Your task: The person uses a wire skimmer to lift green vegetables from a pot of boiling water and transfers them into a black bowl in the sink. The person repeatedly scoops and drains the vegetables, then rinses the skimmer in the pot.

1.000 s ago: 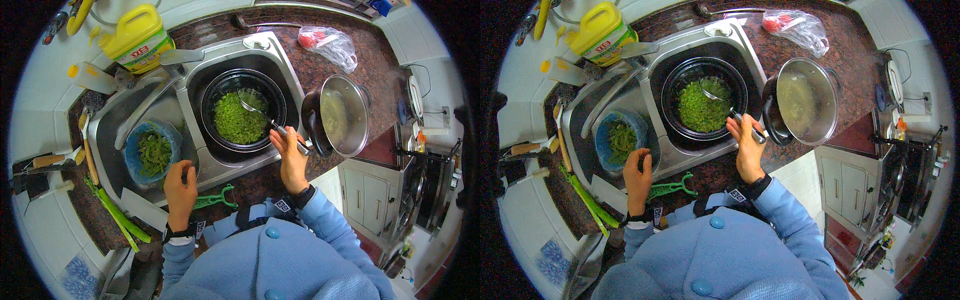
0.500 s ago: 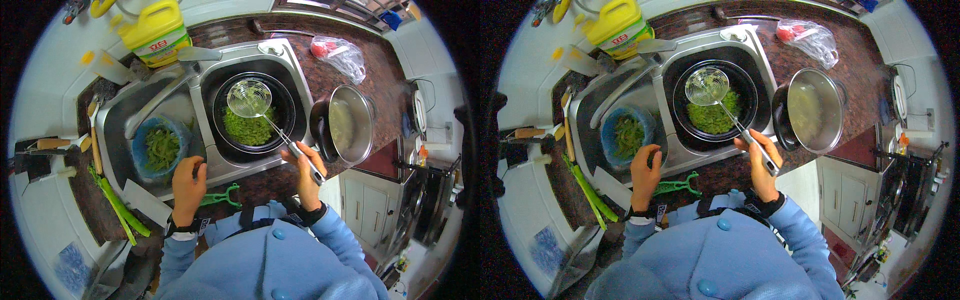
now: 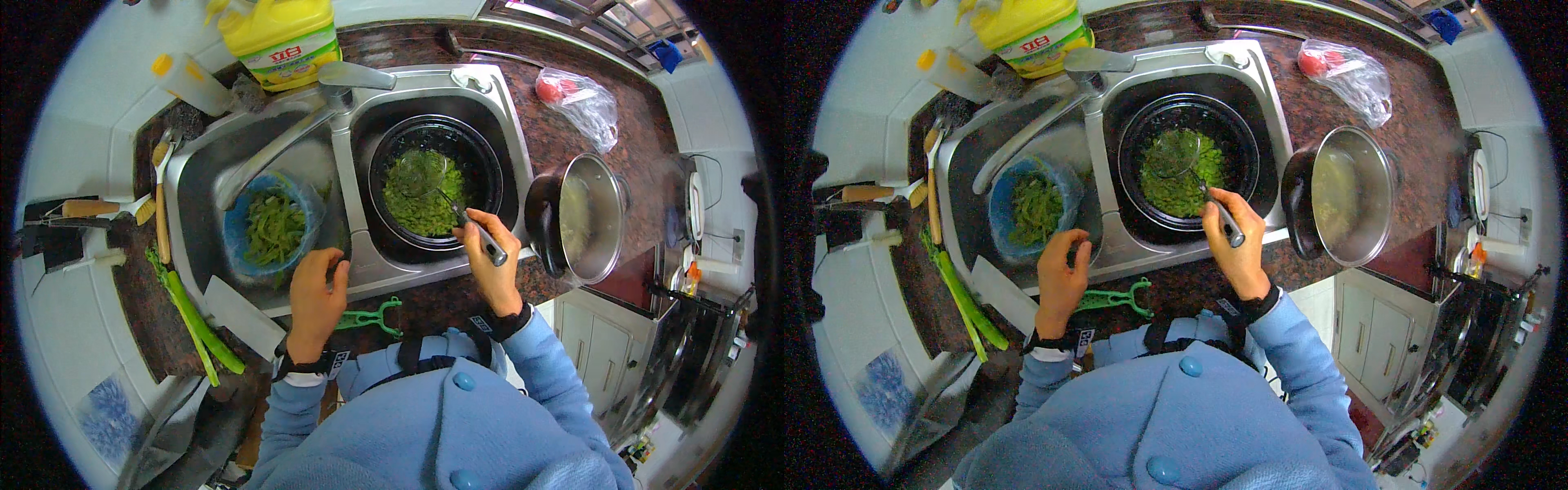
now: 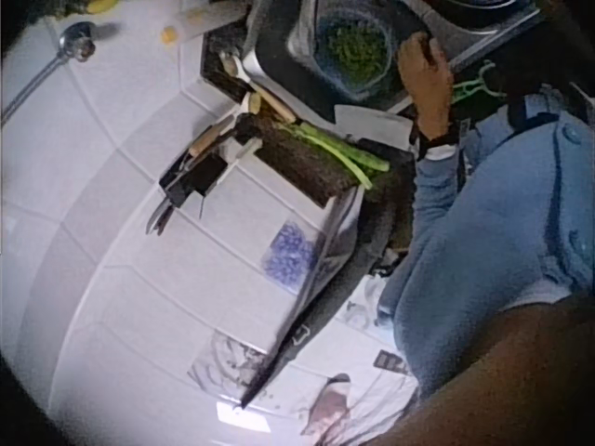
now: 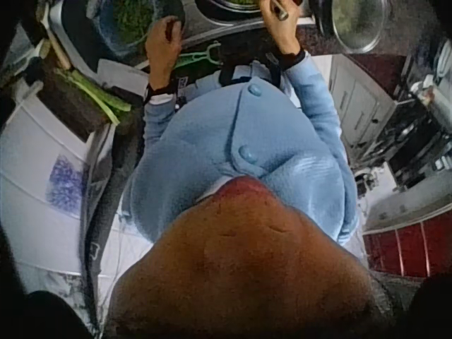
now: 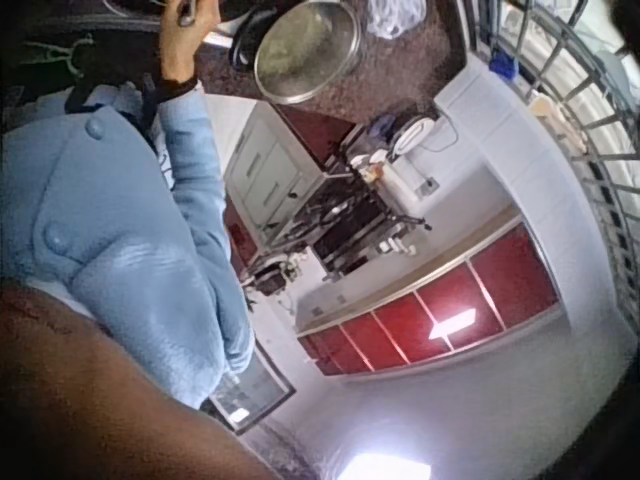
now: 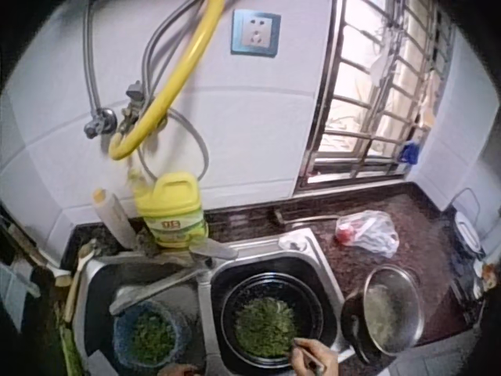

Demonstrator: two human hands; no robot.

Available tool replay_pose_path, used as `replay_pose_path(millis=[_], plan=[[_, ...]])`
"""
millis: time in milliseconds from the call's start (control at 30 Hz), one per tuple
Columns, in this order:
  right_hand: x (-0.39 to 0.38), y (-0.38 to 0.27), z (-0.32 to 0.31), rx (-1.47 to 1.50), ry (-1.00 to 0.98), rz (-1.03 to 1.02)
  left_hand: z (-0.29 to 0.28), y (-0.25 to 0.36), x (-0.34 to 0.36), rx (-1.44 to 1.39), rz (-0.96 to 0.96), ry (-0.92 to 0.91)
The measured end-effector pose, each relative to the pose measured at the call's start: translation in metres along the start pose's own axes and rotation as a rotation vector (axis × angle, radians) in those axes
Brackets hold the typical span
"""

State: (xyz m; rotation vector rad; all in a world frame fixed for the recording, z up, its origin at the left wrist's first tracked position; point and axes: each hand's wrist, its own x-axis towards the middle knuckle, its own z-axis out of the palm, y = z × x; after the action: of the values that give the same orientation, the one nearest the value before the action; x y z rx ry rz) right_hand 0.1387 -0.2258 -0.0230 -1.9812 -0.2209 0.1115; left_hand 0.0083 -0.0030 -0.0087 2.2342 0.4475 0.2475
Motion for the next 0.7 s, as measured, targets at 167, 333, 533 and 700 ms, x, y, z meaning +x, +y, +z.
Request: replay_pose_path(millis=[167, 333, 533, 700], plan=[[0.003, 0.011, 0.013, -0.011, -0.057, -0.067, 0.0, -0.002, -0.001, 0.046, 0.01, 0.002], [-0.011, 0.011, -0.001, 0.274, -0.046, 0.06, 0.001, -0.002, -0.001, 0.059, 0.035, 0.012], [-0.037, -0.003, -0.034, 0.405, -0.019, 0.117, 0.002, 0.002, -0.002, 0.063, 0.053, -0.005], [-0.045, -0.01, -0.046, 0.341, 0.099, 0.19, 0.003, 0.003, -0.002, 0.048, 0.039, -0.015]])
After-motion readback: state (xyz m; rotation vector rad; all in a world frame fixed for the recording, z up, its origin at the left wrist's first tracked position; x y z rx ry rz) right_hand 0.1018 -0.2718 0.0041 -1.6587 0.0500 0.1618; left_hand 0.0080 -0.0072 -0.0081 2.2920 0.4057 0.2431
